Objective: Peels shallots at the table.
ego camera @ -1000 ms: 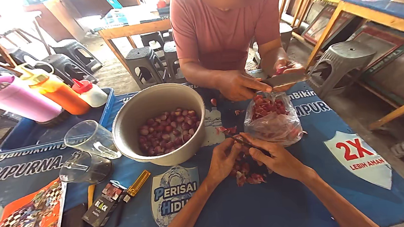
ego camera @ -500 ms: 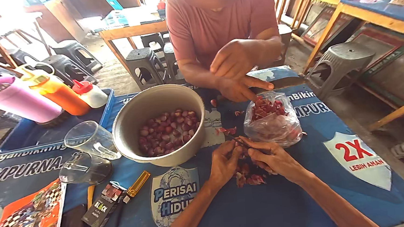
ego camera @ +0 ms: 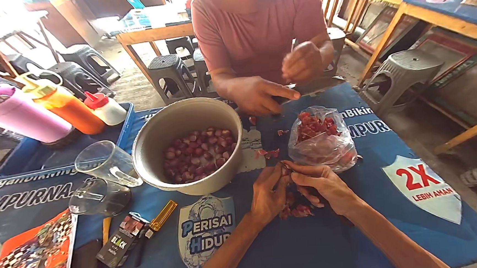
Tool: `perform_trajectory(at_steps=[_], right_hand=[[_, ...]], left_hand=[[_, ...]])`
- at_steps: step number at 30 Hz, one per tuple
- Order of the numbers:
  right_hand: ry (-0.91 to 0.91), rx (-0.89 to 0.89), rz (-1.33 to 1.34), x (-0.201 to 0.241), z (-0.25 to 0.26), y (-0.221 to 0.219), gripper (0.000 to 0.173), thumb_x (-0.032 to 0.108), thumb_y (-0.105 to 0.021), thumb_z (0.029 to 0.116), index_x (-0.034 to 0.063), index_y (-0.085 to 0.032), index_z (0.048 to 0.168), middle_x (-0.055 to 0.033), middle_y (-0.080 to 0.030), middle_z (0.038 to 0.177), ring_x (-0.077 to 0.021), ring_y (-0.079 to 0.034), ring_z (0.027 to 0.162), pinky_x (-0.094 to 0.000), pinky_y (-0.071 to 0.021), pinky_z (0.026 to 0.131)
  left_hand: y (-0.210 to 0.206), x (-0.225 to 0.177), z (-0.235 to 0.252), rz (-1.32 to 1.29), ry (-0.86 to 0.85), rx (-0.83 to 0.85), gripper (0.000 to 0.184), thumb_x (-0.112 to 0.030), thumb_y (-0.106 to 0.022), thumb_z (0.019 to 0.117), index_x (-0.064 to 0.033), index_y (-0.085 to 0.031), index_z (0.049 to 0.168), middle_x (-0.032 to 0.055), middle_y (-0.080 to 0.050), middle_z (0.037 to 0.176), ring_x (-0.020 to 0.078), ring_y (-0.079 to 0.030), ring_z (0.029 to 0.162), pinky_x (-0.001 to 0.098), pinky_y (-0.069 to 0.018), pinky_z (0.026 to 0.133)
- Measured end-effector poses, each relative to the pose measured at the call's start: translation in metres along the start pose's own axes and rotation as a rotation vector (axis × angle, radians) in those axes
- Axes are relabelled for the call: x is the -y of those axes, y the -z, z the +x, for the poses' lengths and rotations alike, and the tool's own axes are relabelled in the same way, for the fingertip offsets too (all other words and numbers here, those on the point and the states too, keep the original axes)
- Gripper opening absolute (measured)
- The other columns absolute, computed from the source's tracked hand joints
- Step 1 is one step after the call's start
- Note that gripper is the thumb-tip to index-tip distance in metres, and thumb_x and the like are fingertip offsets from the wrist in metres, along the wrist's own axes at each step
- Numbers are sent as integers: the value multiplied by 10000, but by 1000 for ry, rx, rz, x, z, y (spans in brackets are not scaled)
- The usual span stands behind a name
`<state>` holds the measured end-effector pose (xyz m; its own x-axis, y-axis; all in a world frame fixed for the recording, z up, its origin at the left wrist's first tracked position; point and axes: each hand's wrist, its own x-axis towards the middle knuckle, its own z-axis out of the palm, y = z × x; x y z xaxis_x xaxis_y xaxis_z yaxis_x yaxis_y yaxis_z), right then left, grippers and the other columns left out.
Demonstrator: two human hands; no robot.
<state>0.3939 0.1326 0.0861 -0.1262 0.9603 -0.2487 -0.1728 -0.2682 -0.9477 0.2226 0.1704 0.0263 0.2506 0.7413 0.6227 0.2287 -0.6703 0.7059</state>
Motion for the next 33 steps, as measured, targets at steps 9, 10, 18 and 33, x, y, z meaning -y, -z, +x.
perform_trajectory(at_steps=[9, 10, 18, 33], right_hand=[[-44, -49, 55, -1, 3, 3, 361, 147, -554, 1041, 66, -631, 1385, -1, -611, 670, -49, -478, 423, -185, -404, 365], [-76, -36, 72, 1, 3, 5, 368, 164, -537, 1050, 78, -619, 1398, -1, -597, 664, -51, -477, 423, -185, -402, 364], [-75, 33, 129, 0, 7, 12, 394, 186, -511, 1062, 106, -566, 1444, -18, -607, 713, -56, -507, 455, -187, -427, 383], [4, 61, 5, -4, 5, 7, 390, 144, -461, 1049, 61, -558, 1417, 5, -601, 772, -74, -564, 566, -207, -516, 518]], left_hand=[[6, 3, 6, -262, 190, 101, 307, -85, -572, 1013, 128, -660, 1214, 177, -720, 1098, 109, -720, 922, 242, -594, 848], [8, 2, 8, -324, 232, 126, 303, -84, -550, 1027, 120, -652, 1225, 156, -721, 1108, 97, -719, 927, 247, -597, 855], [12, -2, 15, -480, 403, 133, 482, -153, -691, 957, 122, -558, 1329, 94, -730, 1066, 89, -713, 906, 254, -599, 832], [9, 2, 14, -393, 347, 66, 244, -122, -591, 1017, 60, -626, 1176, 65, -719, 1003, 76, -700, 861, 242, -595, 761]])
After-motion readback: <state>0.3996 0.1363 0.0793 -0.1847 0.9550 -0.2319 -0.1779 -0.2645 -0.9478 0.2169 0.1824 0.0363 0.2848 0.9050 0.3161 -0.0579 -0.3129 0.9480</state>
